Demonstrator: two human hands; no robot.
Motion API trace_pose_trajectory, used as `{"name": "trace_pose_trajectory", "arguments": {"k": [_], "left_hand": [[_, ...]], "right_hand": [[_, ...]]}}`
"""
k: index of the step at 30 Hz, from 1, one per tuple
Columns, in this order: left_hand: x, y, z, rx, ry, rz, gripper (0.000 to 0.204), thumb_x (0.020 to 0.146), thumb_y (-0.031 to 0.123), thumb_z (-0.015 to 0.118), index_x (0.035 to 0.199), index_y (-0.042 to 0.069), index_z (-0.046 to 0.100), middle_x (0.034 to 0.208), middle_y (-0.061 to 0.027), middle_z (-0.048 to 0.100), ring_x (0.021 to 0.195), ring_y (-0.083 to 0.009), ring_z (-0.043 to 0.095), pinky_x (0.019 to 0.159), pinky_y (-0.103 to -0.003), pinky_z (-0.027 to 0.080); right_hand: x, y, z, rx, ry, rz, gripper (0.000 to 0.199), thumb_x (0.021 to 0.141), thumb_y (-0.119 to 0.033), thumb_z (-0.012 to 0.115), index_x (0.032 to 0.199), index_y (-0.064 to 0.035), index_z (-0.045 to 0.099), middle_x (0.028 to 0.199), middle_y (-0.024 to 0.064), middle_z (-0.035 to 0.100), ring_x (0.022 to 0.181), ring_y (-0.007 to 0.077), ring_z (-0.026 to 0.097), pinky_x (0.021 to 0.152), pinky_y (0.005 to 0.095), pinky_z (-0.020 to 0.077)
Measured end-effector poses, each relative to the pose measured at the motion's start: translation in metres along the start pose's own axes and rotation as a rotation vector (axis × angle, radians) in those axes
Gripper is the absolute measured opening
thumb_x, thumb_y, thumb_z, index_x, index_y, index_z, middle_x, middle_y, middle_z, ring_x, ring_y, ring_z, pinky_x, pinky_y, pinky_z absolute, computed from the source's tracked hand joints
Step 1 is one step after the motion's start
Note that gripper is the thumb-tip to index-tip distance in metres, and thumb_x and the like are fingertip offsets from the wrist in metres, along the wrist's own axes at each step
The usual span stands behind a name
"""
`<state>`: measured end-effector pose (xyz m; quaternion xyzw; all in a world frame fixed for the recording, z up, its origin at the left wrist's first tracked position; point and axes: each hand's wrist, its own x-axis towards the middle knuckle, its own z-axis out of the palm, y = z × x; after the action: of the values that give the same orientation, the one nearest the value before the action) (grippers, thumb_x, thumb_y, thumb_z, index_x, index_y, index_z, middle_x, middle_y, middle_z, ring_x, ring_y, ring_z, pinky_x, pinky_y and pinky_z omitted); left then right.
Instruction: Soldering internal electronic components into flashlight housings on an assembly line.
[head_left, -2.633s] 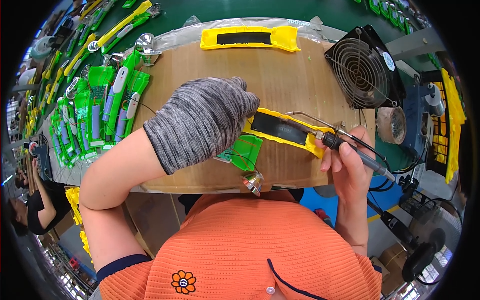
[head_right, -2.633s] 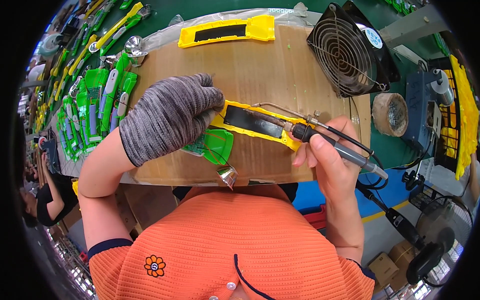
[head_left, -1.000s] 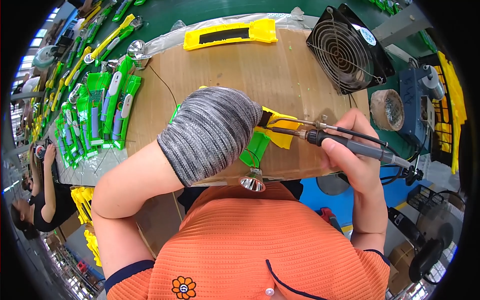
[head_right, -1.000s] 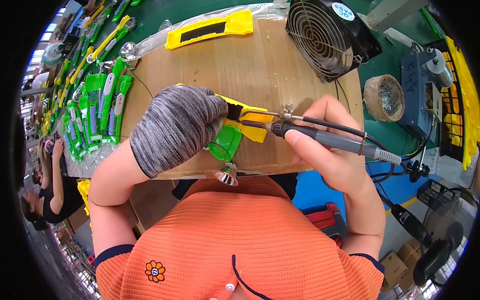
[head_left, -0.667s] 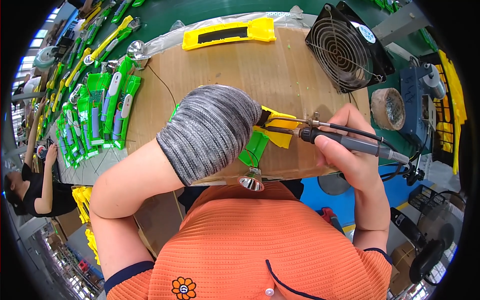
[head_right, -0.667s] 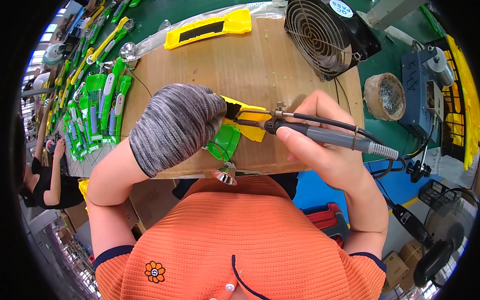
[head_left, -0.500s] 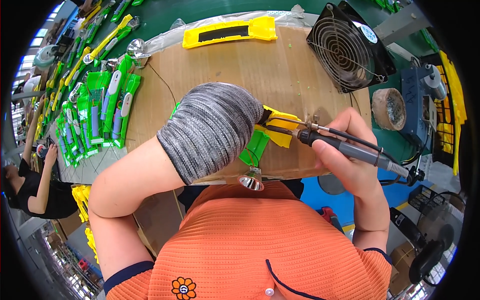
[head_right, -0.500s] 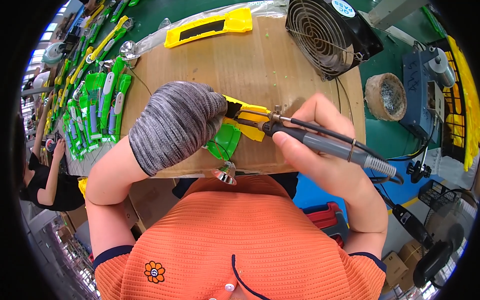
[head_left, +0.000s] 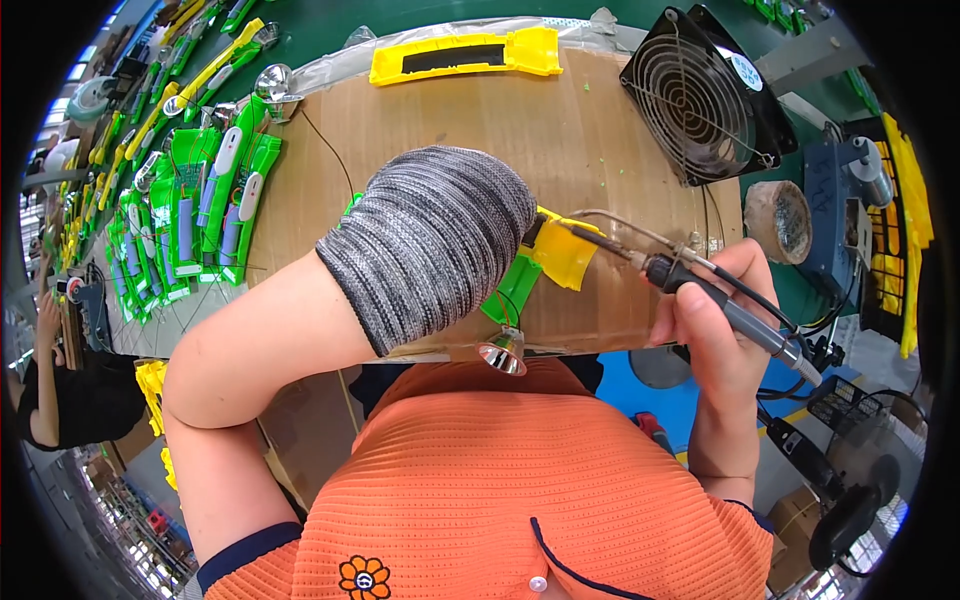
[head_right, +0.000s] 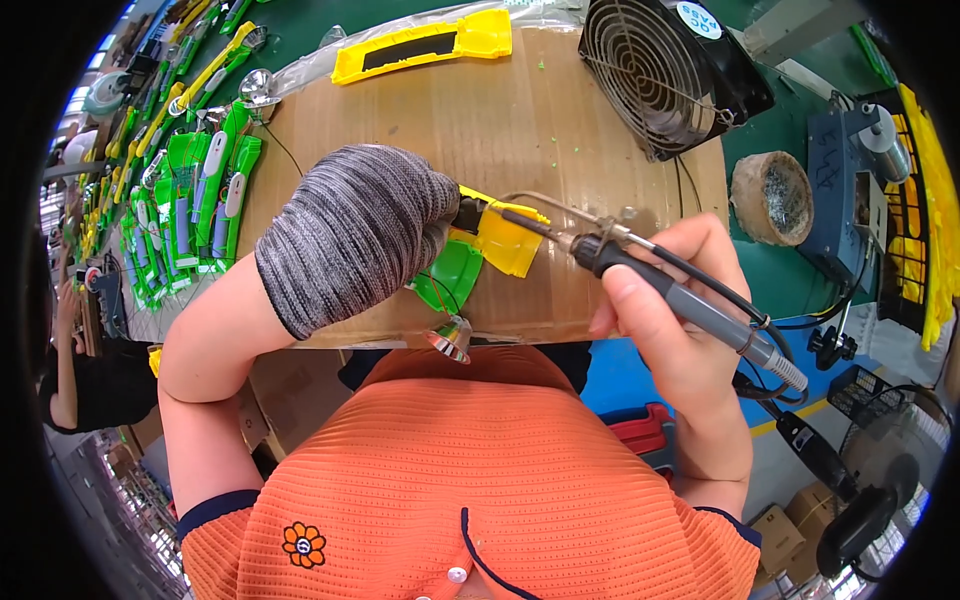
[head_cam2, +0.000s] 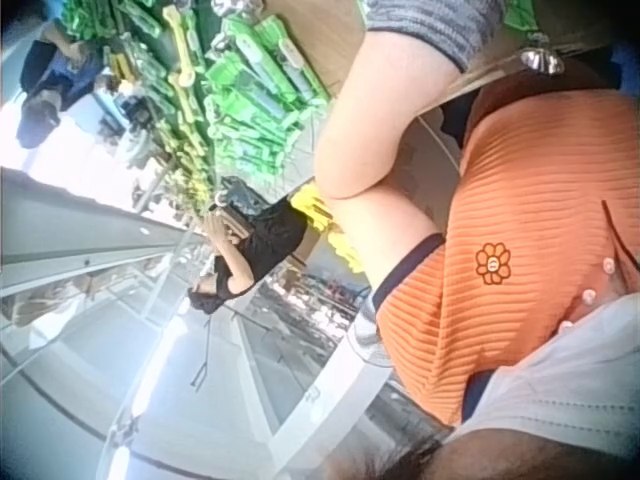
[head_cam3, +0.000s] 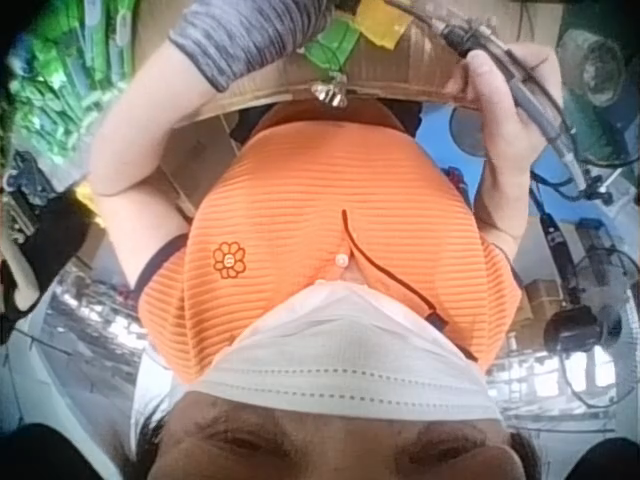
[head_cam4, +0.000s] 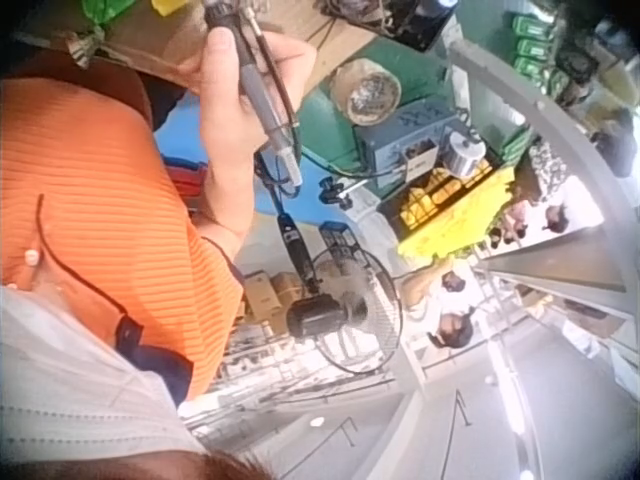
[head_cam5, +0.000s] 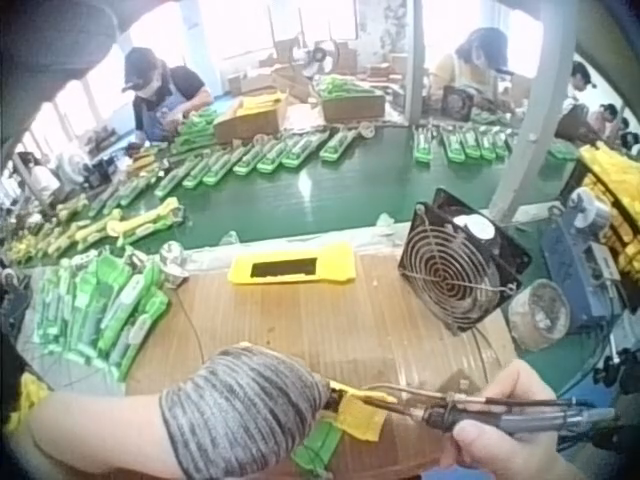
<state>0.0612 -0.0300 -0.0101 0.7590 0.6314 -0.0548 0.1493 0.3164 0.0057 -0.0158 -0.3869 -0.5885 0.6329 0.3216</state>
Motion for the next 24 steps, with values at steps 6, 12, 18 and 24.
{"name": "trace_pose_trajectory", "arguments": {"k": [6, 12, 18, 24], "left_hand": [[-0.004, -0.003, 0.0, -0.035, 0.045, -0.03, 0.012, 0.081, 0.018, 0.066, 0.086, 0.008, 0.072, 0.073, -0.0145, 0.065, 0.072, -0.0337, 0.065, 0.068, -0.043, 0.053], [-0.009, -0.009, -0.004, -0.076, 0.097, -0.052, 0.012, 0.081, 0.018, 0.066, 0.085, 0.008, 0.072, 0.073, -0.0149, 0.065, 0.072, -0.034, 0.065, 0.068, -0.044, 0.053], [-0.017, -0.01, -0.009, -0.109, 0.152, -0.083, 0.012, 0.081, 0.018, 0.066, 0.085, 0.008, 0.072, 0.073, -0.0152, 0.065, 0.072, -0.0342, 0.065, 0.068, -0.044, 0.053], [-0.021, -0.013, -0.006, -0.186, 0.167, -0.156, 0.014, 0.081, 0.019, 0.067, 0.085, 0.007, 0.072, 0.074, -0.016, 0.066, 0.073, -0.0346, 0.066, 0.07, -0.044, 0.053]], "right_hand": [[-0.004, 0.032, 0.019, 0.521, 0.102, -0.025, 0.012, 0.097, -0.007, 0.054, 0.098, -0.0032, 0.042, 0.07, 0.0077, 0.055, 0.067, 0.0194, 0.062, 0.099, 0.0492, 0.0498], [-0.006, 0.035, 0.038, 0.654, 0.14, 0.024, 0.008, 0.1, -0.013, 0.05, 0.101, -0.0073, 0.044, 0.069, 0.004, 0.051, 0.074, 0.0198, 0.063, 0.109, 0.0556, 0.0406], [0.018, 0.039, 0.041, 0.715, 0.036, -0.032, 0.005, 0.101, -0.011, 0.049, 0.1, -0.0065, 0.048, 0.068, 0.0027, 0.051, 0.075, 0.0192, 0.064, 0.106, 0.0569, 0.0416], [0.031, 0.043, 0.042, 0.682, -0.041, -0.043, 0.005, 0.101, -0.01, 0.049, 0.098, -0.0066, 0.047, 0.067, 0.0028, 0.05, 0.074, 0.0197, 0.064, 0.106, 0.057, 0.0418]]}}
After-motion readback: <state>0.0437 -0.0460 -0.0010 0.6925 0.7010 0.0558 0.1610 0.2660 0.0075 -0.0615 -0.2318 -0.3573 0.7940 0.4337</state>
